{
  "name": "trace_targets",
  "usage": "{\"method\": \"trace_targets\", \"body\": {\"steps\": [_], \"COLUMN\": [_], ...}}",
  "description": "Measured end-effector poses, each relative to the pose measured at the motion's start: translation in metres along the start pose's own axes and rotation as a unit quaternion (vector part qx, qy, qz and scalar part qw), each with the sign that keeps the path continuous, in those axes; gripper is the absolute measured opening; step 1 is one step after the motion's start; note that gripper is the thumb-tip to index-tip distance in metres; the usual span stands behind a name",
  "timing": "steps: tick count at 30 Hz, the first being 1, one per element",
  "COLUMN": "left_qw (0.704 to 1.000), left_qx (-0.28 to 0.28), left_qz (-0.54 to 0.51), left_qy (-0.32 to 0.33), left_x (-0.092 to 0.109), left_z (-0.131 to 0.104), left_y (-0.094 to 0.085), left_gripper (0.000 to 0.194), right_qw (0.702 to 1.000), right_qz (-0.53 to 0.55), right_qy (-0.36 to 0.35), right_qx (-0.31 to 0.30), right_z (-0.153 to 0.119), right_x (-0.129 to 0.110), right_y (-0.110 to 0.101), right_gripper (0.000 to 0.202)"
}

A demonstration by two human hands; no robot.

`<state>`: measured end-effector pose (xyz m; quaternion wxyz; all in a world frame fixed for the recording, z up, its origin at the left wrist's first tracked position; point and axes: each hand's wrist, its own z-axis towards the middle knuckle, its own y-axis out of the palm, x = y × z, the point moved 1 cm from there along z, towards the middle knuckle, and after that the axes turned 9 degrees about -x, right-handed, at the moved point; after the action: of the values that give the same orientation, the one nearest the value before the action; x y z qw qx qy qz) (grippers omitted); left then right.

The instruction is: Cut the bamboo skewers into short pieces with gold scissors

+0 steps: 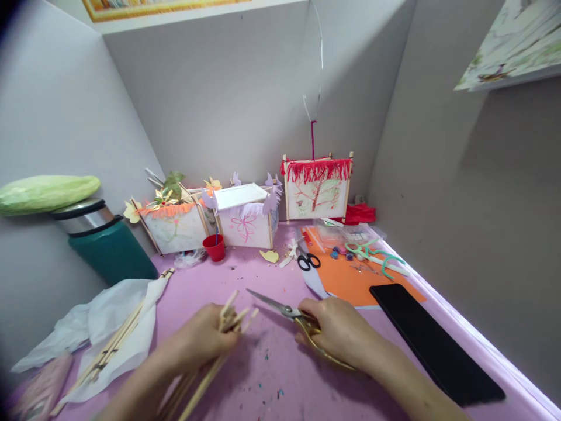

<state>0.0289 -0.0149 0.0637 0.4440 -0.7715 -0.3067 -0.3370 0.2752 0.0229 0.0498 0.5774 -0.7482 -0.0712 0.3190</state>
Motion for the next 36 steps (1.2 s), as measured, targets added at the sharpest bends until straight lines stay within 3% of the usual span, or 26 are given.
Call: {"method": "trace_targets", "body": {"steps": [3,5,6,10,15,20,24,28,32,36], "left_qw": [0.998,0.998,0.998,0.999,1.000,1.000,0.998,0.993,0.991,0.954], "left_qx": [0.012,0.005,-0.002,-0.017,-0.012,0.012,0.039,0.080,0.127,0.192], "left_qz": [-0.055,-0.066,-0.064,-0.029,-0.010,-0.002,0.028,0.088,-0.021,-0.184], "left_qy": [0.003,0.007,0.008,0.006,0.014,-0.020,-0.038,0.017,0.036,0.141], "left_x": [-0.003,-0.006,-0.007,-0.008,-0.005,-0.002,-0.006,-0.014,-0.011,0.002], "left_z": [-0.007,-0.008,-0.006,0.000,0.003,0.010,0.019,0.022,0.016,0.002], "left_y": [-0.028,-0.033,-0.031,-0.016,-0.011,0.005,0.021,0.013,-0.002,-0.011], "left_gripper": [0.024,0.025,0.024,0.018,0.015,0.014,0.010,0.010,0.013,0.023], "right_qw": [0.993,0.985,0.985,0.993,0.991,0.990,0.996,0.995,0.991,0.971], "right_qz": [0.039,0.050,0.040,-0.023,0.029,-0.038,0.012,0.016,0.088,0.204], "right_qy": [-0.020,-0.010,0.010,0.103,0.021,0.133,0.088,0.078,0.049,0.006], "right_qx": [-0.108,-0.166,-0.165,-0.048,-0.126,0.014,0.033,0.055,0.091,0.125], "right_z": [-0.010,-0.013,-0.013,-0.010,-0.012,-0.005,0.002,0.005,0.007,0.009], "right_x": [0.007,0.012,0.015,0.016,0.001,0.008,0.006,0.000,-0.004,-0.008], "right_y": [-0.014,-0.019,-0.021,-0.025,-0.015,-0.012,-0.004,0.007,0.014,0.018], "right_gripper": [0.010,0.017,0.018,0.016,0.015,0.015,0.018,0.014,0.019,0.029]}}
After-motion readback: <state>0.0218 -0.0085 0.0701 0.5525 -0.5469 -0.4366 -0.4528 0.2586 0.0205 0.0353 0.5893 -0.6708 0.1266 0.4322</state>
